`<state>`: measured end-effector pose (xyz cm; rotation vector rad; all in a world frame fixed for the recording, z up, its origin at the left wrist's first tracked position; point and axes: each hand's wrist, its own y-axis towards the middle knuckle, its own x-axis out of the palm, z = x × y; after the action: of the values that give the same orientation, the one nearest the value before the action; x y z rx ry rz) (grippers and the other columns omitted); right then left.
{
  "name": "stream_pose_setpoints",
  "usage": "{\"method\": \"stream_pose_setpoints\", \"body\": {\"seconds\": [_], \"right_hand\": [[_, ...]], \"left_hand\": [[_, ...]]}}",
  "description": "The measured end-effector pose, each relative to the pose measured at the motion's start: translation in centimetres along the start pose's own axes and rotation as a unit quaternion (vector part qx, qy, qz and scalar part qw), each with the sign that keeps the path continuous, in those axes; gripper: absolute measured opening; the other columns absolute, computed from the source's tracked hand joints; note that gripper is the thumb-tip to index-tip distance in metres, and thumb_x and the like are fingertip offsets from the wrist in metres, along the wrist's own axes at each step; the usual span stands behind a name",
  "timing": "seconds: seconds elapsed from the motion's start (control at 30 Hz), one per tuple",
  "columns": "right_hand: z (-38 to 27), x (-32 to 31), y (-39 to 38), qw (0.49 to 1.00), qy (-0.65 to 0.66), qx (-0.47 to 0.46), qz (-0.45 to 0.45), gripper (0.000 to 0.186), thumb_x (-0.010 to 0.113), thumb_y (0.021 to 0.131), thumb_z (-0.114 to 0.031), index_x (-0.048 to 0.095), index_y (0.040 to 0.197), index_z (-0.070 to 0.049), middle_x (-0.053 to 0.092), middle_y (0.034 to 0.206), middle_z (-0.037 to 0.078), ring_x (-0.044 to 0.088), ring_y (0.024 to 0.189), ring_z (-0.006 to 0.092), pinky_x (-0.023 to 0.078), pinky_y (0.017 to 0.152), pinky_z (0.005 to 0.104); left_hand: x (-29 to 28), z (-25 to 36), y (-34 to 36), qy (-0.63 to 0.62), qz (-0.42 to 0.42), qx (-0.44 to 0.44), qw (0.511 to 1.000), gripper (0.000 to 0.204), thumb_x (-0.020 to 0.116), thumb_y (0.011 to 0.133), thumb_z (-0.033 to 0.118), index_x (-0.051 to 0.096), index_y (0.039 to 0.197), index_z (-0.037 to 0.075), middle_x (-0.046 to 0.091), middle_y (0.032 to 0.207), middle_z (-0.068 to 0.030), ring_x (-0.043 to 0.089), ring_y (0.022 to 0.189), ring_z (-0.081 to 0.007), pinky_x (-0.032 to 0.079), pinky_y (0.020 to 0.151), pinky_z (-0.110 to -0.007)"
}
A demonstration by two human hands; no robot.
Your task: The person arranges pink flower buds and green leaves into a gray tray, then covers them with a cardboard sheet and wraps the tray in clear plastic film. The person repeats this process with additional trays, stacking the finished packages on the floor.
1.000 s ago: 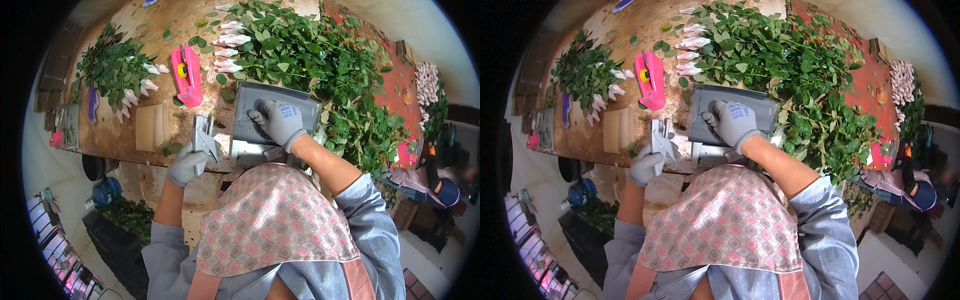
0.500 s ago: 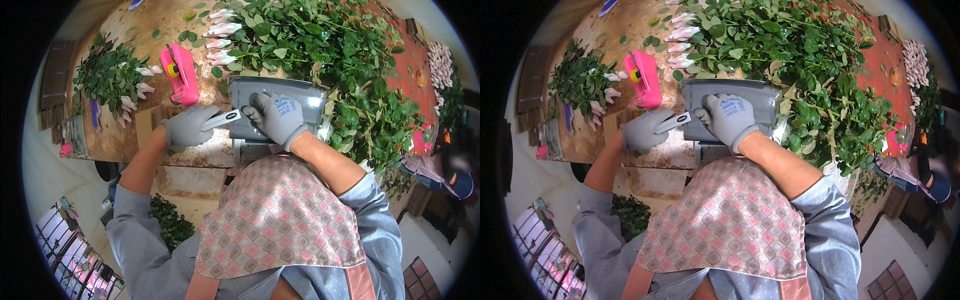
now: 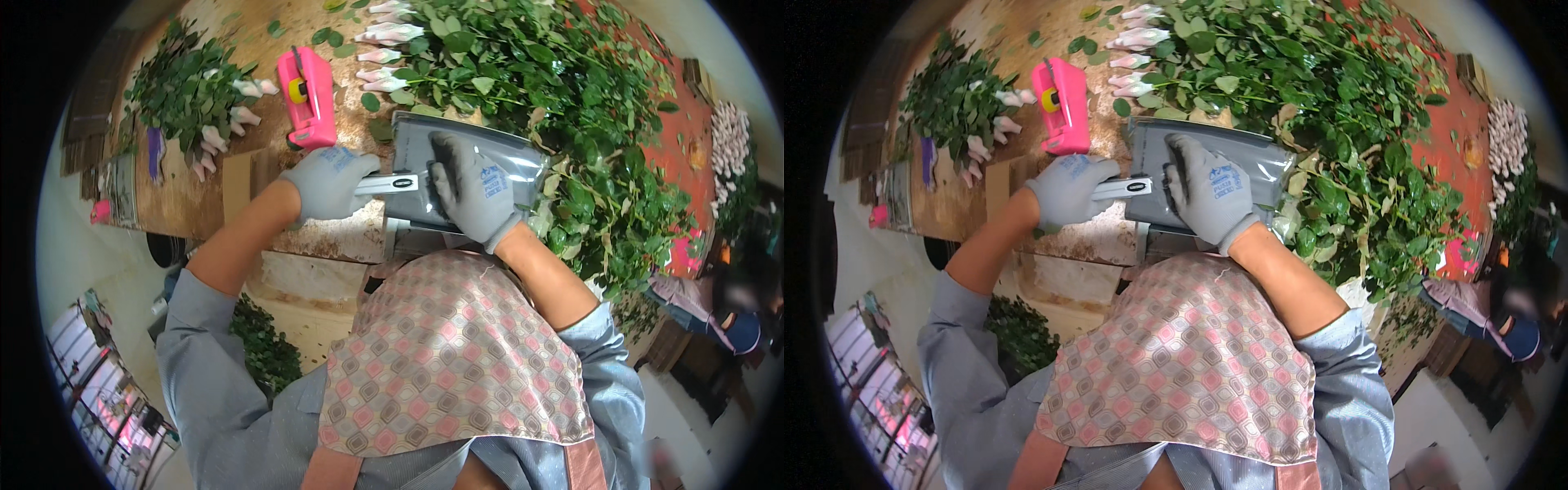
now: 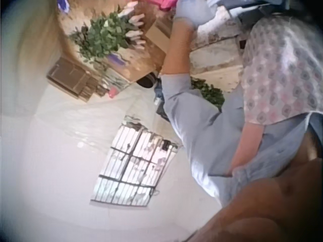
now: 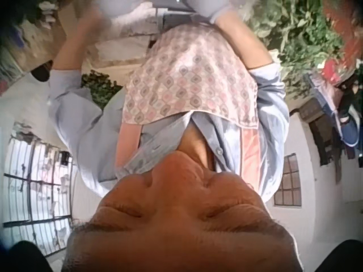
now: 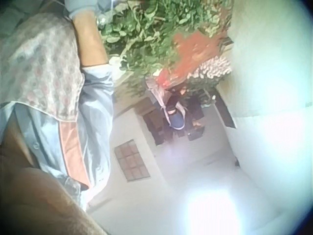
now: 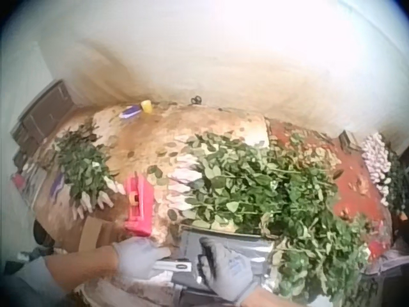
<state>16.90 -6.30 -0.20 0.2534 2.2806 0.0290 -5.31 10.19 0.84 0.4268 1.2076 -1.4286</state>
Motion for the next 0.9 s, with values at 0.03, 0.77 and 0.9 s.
{"method": "stream_pose_setpoints", "body": {"seconds": [0.03, 0.77, 0.9], "right_hand": [[0.1, 0.1, 0.1, 1.0, -0.009, -0.001, 0.0, 0.034, 0.06, 0.099, -0.02, 0.058, 0.131, -0.008, 0.072, 0.11, 0.019, 0.069, 0.096, 0.0398, 0.053, 0.085, 0.0502], [-0.1, 1.1, 0.3, 0.996, -0.07, -0.047, -0.026, 0.033, 0.061, 0.098, -0.01, 0.06, 0.128, 0.003, 0.071, 0.115, 0.023, 0.07, 0.1, 0.0402, 0.056, 0.089, 0.0444], [-0.4, 1.0, 0.5, 0.997, -0.068, -0.03, -0.026, 0.032, 0.062, 0.097, -0.011, 0.06, 0.126, 0.003, 0.071, 0.111, 0.024, 0.071, 0.098, 0.0409, 0.056, 0.088, 0.0446]], "left_hand": [[-1.3, -0.3, -0.1, 0.01, -0.011, 0.012, 1.0, 0.03, 0.071, 0.083, 0.023, 0.06, 0.109, 0.01, 0.066, 0.093, -0.0141, 0.066, 0.094, -0.0379, 0.05, 0.085, -0.051], [0.0, -6.9, 7.7, 0.327, 0.162, 0.062, 0.929, 0.019, 0.059, 0.093, 0.024, 0.068, 0.107, 0.015, 0.065, 0.105, -0.0013, 0.06, 0.103, -0.0219, 0.044, 0.087, -0.04], [0.1, -7.7, 8.0, 0.254, 0.175, 0.083, 0.948, 0.016, 0.062, 0.089, 0.022, 0.068, 0.102, 0.013, 0.066, 0.104, -0.0029, 0.062, 0.101, -0.0225, 0.048, 0.084, -0.038]]}}
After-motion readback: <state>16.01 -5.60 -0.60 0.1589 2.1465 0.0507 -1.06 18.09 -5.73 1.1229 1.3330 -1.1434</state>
